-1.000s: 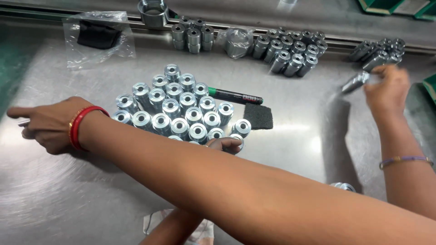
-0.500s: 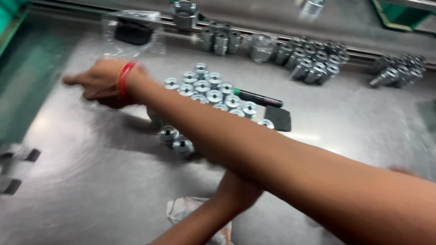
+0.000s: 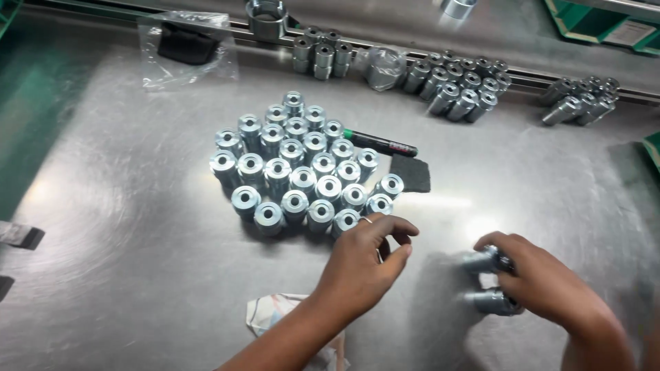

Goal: The recorder is organizing, inspecting, and marking various metallic components on a workbench.

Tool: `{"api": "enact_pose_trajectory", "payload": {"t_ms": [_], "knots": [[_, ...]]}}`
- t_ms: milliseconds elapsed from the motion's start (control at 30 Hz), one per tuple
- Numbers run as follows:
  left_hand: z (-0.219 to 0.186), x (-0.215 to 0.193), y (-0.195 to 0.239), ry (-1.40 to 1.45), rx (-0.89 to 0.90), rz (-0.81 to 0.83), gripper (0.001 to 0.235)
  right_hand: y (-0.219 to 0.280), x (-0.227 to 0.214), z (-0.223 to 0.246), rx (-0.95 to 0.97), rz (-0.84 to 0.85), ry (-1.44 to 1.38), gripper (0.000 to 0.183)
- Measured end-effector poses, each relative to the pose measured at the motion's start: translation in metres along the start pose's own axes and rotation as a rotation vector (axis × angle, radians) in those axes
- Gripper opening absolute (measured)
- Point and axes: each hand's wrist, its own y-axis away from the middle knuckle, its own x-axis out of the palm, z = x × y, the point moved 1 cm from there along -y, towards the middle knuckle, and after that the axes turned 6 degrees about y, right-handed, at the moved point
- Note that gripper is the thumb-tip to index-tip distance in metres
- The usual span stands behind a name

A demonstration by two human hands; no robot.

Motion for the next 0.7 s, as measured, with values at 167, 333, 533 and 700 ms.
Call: {"api": "enact_pose_trajectory", "payload": {"t_ms": [167, 333, 533, 700], "knots": [[0.005, -0.003, -0.002, -0.032, -0.02, -0.04, 0.018, -0.039, 0.03, -0.006, -0.463, -0.167, 0.076, 0.033], [0.004, -0.008, -0.001, 0.086, 0.162, -0.101, 0.02, -0.04, 0.055, 0.013, -0.593, 0.262, -1.017, 0.036], [0.002, 0.009, 0.006, 0.071, 0.021, 0.049, 0.039, -0.026, 0.094, 0.037, -0.119, 0.641, -1.476, 0.048], [0.024, 0.011, 0.008, 0.262, -0.032, 0.031, 0.019, -0.021, 0.095, 0.037, -0.256, 0.751, -1.426, 0.053]]}}
